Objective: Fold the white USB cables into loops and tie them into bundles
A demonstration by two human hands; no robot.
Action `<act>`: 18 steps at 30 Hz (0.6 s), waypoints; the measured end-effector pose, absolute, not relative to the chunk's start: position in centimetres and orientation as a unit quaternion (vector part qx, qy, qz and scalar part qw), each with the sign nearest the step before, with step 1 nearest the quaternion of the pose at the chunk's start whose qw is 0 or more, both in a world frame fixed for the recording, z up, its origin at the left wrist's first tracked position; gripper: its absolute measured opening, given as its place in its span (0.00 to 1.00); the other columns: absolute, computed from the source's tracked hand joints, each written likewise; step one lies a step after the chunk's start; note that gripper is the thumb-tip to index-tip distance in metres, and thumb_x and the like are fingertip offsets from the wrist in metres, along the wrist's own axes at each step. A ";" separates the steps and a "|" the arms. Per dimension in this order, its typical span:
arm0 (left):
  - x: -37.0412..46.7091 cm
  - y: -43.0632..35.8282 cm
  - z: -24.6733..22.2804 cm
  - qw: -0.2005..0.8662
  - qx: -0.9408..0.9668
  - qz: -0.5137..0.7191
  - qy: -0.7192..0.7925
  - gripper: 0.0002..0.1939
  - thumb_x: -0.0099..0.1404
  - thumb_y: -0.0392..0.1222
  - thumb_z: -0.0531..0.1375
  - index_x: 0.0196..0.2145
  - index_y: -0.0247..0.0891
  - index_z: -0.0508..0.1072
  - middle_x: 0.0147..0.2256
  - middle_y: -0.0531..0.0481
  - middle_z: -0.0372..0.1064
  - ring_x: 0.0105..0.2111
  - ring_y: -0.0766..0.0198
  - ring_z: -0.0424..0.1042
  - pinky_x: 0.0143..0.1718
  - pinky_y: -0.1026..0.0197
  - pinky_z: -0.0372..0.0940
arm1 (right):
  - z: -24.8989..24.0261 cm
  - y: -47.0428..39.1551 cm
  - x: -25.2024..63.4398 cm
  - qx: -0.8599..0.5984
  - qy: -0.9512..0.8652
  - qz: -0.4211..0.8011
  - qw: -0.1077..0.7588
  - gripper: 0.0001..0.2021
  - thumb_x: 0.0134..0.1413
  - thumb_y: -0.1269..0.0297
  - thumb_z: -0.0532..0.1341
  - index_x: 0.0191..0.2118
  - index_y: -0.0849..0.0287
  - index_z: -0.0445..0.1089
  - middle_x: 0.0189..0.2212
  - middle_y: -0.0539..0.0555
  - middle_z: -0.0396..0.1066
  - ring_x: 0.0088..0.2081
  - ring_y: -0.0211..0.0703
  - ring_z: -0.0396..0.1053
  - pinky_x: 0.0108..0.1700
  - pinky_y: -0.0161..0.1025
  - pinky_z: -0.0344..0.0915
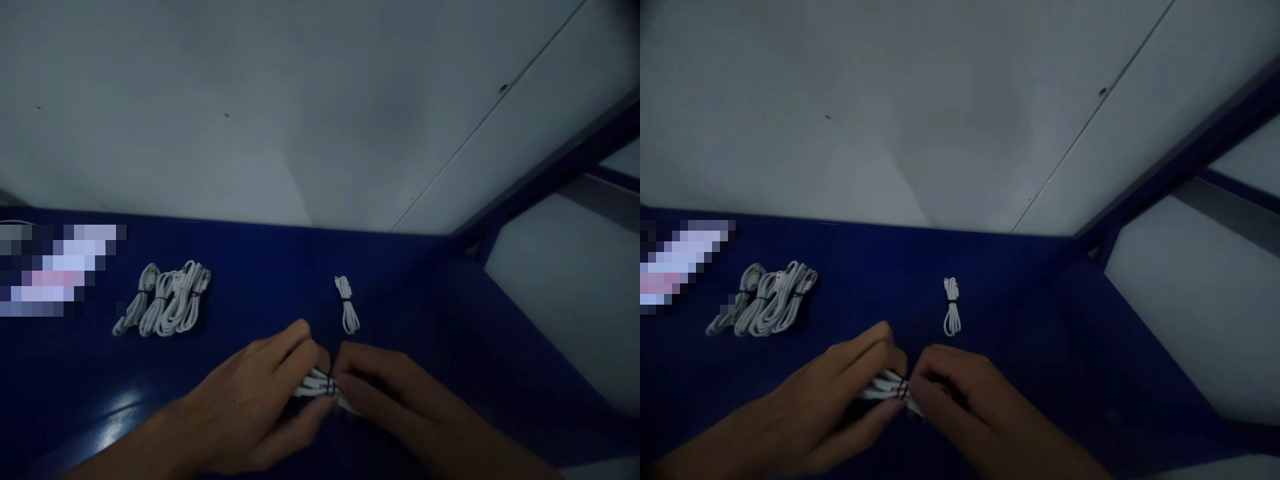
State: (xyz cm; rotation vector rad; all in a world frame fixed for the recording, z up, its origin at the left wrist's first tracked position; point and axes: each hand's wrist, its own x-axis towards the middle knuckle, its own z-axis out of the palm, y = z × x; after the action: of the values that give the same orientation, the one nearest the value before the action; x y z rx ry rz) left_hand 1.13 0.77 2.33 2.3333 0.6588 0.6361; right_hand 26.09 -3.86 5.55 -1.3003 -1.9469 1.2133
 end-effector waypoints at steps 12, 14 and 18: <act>1.4 1.1 2.6 0.340 0.787 0.317 0.404 0.15 0.82 0.45 0.54 0.63 0.48 0.61 0.41 0.52 0.69 0.33 0.60 0.72 0.34 0.54 0.69 | 5.2 0.2 30.4 -0.696 -0.573 0.337 0.273 0.16 0.68 0.46 0.67 0.40 0.54 0.80 0.31 0.51 0.78 0.31 0.43 0.75 0.32 0.37 0.70; 1.5 1.0 2.6 0.345 0.783 0.309 0.416 0.15 0.82 0.46 0.54 0.63 0.48 0.62 0.41 0.53 0.71 0.32 0.61 0.73 0.32 0.54 0.69 | 4.7 1.2 30.6 -0.706 -0.577 0.331 0.243 0.16 0.67 0.47 0.67 0.39 0.55 0.81 0.30 0.53 0.79 0.30 0.44 0.76 0.32 0.39 0.71; 1.5 1.1 2.6 0.346 0.783 0.299 0.422 0.16 0.82 0.47 0.54 0.64 0.48 0.61 0.41 0.52 0.72 0.31 0.61 0.73 0.31 0.55 0.69 | 3.6 2.9 30.3 -0.696 -0.571 0.384 0.207 0.17 0.65 0.48 0.70 0.37 0.59 0.82 0.30 0.56 0.81 0.29 0.46 0.78 0.32 0.41 0.75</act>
State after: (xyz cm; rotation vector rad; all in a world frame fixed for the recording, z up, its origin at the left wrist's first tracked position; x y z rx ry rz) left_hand 1.48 1.09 2.58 2.0332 1.0948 0.7757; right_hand 30.34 2.86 3.57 -1.9368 -1.5888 1.0692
